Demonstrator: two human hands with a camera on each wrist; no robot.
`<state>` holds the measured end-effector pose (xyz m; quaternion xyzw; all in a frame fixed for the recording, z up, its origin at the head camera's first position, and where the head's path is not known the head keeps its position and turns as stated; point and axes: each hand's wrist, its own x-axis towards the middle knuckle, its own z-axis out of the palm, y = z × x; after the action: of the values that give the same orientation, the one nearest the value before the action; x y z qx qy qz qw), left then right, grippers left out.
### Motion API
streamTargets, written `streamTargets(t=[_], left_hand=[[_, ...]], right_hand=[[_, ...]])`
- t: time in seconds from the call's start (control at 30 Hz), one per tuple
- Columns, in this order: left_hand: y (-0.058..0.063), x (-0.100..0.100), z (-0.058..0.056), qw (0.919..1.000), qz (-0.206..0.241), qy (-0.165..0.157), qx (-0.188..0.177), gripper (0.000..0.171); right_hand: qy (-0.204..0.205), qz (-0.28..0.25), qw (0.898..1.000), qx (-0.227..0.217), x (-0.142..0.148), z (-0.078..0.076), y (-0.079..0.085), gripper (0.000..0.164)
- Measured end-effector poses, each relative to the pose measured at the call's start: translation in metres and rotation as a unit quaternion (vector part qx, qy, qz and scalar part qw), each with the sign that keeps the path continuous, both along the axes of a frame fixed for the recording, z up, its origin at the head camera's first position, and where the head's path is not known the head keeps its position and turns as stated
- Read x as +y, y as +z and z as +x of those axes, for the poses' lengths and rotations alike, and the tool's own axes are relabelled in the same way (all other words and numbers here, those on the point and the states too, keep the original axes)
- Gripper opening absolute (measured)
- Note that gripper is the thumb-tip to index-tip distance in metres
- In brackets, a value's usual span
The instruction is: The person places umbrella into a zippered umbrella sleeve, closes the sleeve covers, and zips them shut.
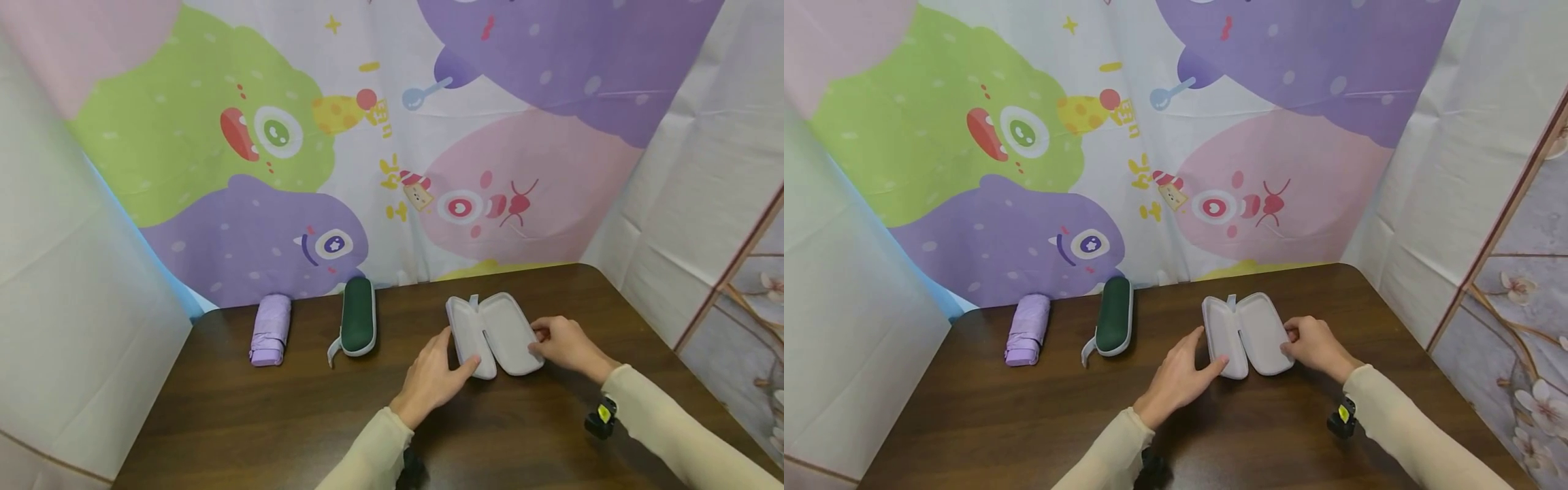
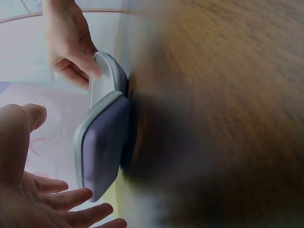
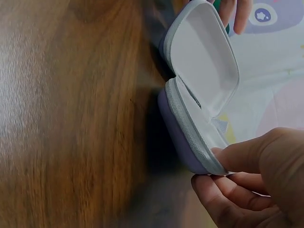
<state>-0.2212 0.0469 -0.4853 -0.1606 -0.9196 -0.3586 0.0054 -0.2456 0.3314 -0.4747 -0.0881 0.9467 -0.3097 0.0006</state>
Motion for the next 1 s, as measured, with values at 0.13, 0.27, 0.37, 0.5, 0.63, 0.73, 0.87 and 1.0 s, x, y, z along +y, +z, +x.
streamTargets(t=[0.13,0.27,0.37,0.5,0.63,0.73,0.87,1.0], left_hand=[[-0.004,-0.001,0.001,1.0000,-0.002,-0.002,0.005,0.082],[-0.008,-0.004,0.002,0.9999,-0.008,-0.008,0.012,0.078],[-0.010,-0.006,0.002,0.9998,-0.014,-0.010,0.012,0.076],[-0.013,-0.009,0.002,0.9998,-0.009,-0.014,0.012,0.075],[-0.014,-0.012,0.002,0.9996,-0.013,-0.019,0.018,0.074],[-0.015,-0.015,0.003,0.9993,-0.018,-0.023,0.025,0.073],[-0.015,-0.019,0.004,0.9991,-0.024,-0.027,0.022,0.073],[-0.015,-0.022,0.004,0.9991,-0.031,-0.025,0.015,0.072]], right_hand=[[0.003,-0.003,1.000,-0.001,-0.005,0.002,-0.002,0.036],[0.010,-0.009,1.000,-0.001,-0.009,0.004,-0.003,0.036],[0.015,-0.011,1.000,0.001,-0.010,0.006,-0.003,0.036],[0.016,-0.014,1.000,0.005,-0.013,0.007,-0.005,0.035],[0.018,-0.017,1.000,0.004,-0.015,0.008,-0.006,0.035],[0.017,-0.016,1.000,0.004,-0.016,0.009,-0.006,0.035],[0.018,-0.015,1.000,0.005,-0.018,0.010,-0.006,0.034],[0.024,-0.015,1.000,0.010,-0.019,0.010,-0.006,0.031]])
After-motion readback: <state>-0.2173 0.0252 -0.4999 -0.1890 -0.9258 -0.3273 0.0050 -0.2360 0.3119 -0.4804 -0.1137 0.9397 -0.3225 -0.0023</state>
